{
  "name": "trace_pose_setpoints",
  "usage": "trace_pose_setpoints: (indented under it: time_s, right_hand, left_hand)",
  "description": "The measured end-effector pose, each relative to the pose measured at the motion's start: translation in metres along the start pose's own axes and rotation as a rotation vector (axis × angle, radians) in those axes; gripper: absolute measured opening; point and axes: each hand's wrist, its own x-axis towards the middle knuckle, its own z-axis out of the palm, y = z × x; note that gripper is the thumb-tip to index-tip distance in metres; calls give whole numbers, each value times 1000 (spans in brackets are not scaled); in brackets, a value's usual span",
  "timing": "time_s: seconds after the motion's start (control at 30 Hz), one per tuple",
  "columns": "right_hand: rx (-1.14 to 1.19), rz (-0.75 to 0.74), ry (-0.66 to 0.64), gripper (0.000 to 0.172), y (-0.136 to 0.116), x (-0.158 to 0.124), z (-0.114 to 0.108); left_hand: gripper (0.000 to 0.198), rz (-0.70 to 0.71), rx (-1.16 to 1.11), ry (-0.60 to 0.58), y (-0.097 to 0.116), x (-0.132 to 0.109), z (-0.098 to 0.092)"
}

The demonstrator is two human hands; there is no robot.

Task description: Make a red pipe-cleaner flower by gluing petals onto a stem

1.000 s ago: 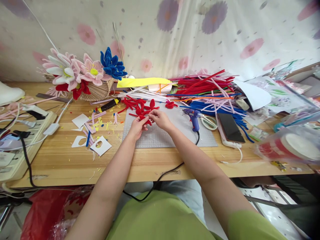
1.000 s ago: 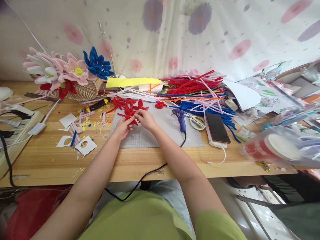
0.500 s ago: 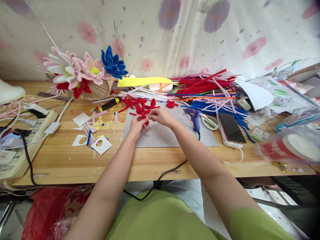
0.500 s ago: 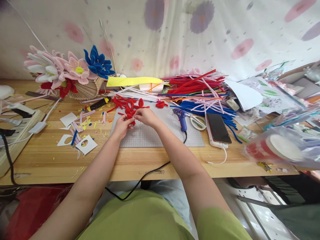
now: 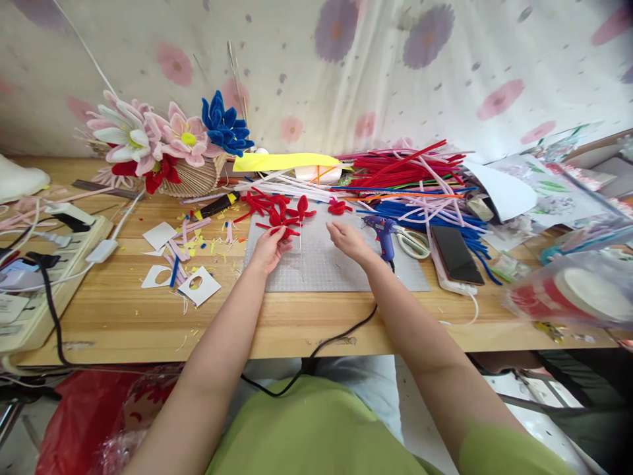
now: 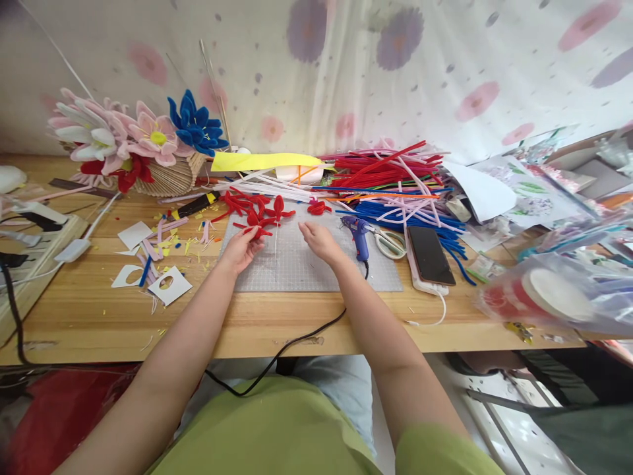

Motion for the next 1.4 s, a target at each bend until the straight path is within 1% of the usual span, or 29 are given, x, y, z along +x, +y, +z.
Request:
trace_pose_setpoints:
  time_s: [0.07,0.13,0.2,0.23,0.3,0.37,0.43,0.5,0.6,0.73,0.8,0.83,0.9,0.97,1.03,1.07,1.13,1.2,1.23,1.27,1.33,1.4]
  right_hand:
    - [56,36,-56,40,12,-15,-13]
    - [205,64,-200,38,23,-30,-28]
    - [327,107,-279,39,32,-45,-45]
    - [341,136,-289,40,37,-52,-54]
    - [299,200,-301,41,46,-62,-70]
    - [259,242,-281,46,55,-68,-82]
    - [254,264,-200,50,62,-69,-88]
    - [197,259,-54,50,67,-65,-89]
    - [19,264,160,53,72,-56,-84]
    - [-166,462,400,49,80,-46,-72]
    - [-195,501,500,47,85,-42,-65]
    - [-188,485,520,47,87,-40,-62]
    - [-164,432,497,47,89,-35,-56]
    - [-146,401,447,40,89,-31,-51]
    - [-103,395,441,33,88,-27,-47]
    - [-41,396,462,32,87,-26,-46]
    - [182,372,538,33,83,-24,-45]
    - [461,280,594,36,76,-23,-46]
    - [581,221,585,35,71,-22,-46]
    - [672,167,545,34,65,-21,-47]
    - [773,114,372,30,51,-18,-46]
    - [786,125,166,30,39,-15,-39]
  left_hand:
    - [9,-12,-46,0,1,1,-1]
    - [10,-13,-93,-8,3,2,-3]
    - [11,-15,-120,-26,3,3,-5]
    - [11,-20,-121,-37,3,3,-6]
    - [10,-23,-103,-42,2,4,-7]
    - [9,5,-73,-39,0,5,-7]
    - [11,62,-39,-49,-2,5,-7]
    - [16,117,-11,-63,-3,5,-7]
    - [19,151,-2,-50,-4,5,-8]
    - [19,145,-7,-35,-3,6,-9]
    - [20,142,-3,-47,-4,6,-8]
    - [20,141,-2,-56,-5,6,-8]
    - [21,139,3,-72,-7,7,-6]
    - [21,133,15,-79,-9,7,-6]
    - [21,129,39,-81,-10,6,-6]
    - [22,131,56,-84,-10,6,-6]
    - [22,150,94,-94,-10,6,-6]
    - [23,178,125,-96,-9,5,-6]
    - [23,189,136,-93,-9,5,-6]
    - [23,197,144,-91,-9,6,-6]
    - [23,207,151,-88,-10,7,-7]
    - [23,209,148,-76,-10,8,-8]
